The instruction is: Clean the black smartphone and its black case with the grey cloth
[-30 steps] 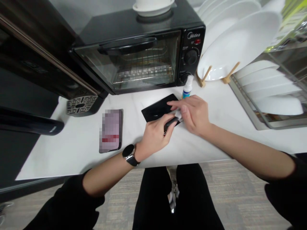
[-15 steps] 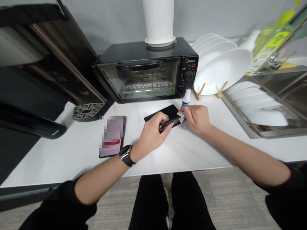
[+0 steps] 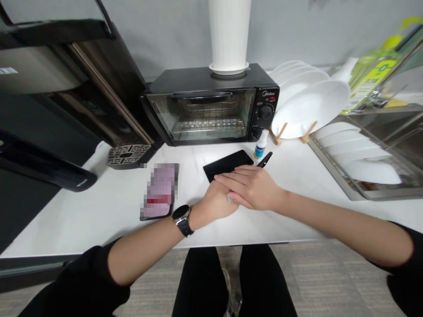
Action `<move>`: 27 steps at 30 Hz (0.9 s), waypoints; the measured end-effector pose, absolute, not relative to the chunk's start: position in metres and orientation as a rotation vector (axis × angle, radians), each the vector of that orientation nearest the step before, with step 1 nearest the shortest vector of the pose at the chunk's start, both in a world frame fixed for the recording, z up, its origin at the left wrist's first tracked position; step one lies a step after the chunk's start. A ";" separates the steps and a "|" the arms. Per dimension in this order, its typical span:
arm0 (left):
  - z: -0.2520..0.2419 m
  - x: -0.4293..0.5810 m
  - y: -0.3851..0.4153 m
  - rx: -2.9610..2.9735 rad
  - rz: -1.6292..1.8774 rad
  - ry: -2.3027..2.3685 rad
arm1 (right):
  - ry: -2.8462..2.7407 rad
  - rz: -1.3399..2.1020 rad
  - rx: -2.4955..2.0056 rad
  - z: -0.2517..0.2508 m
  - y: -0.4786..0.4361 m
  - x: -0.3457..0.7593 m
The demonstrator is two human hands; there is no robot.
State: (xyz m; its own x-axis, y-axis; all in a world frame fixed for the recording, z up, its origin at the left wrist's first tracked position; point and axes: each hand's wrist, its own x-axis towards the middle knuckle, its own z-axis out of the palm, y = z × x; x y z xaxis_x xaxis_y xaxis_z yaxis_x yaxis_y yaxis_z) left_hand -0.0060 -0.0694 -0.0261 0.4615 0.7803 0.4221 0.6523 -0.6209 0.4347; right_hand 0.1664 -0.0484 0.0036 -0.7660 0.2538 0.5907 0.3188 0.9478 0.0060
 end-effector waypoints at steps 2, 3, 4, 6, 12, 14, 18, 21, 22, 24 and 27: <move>-0.023 -0.006 -0.070 2.526 0.795 1.312 | -2.516 -0.182 -0.391 0.003 -0.037 0.173; -0.021 -0.006 -0.070 2.536 0.748 1.349 | -2.515 -0.188 -0.406 0.003 -0.030 0.178; -0.018 -0.006 -0.071 2.542 0.710 1.377 | -2.506 -0.185 -0.432 0.003 -0.023 0.183; -0.012 -0.006 -0.073 2.550 0.651 1.401 | -2.473 -0.175 -0.512 0.004 -0.011 0.195; -0.008 -0.005 -0.075 2.540 0.552 1.445 | -2.378 -0.114 -0.660 0.003 -0.016 0.197; -0.010 -0.004 -0.075 2.531 0.530 1.474 | -2.398 -0.088 -0.567 0.002 -0.026 0.188; -0.011 -0.004 -0.075 2.516 0.522 1.490 | -2.420 -0.103 -0.509 0.003 -0.026 0.187; -0.007 -0.004 -0.075 2.514 0.519 1.465 | -2.364 -0.127 -0.681 0.006 -0.016 0.195; -0.006 -0.005 -0.075 2.515 0.518 1.457 | -2.347 -0.130 -0.711 0.007 -0.016 0.196; -0.006 -0.005 -0.075 2.513 0.520 1.466 | -2.345 -0.123 -0.681 0.006 -0.020 0.193; -0.009 -0.004 -0.076 2.498 0.530 1.508 | -2.409 -0.102 -0.549 0.005 -0.031 0.184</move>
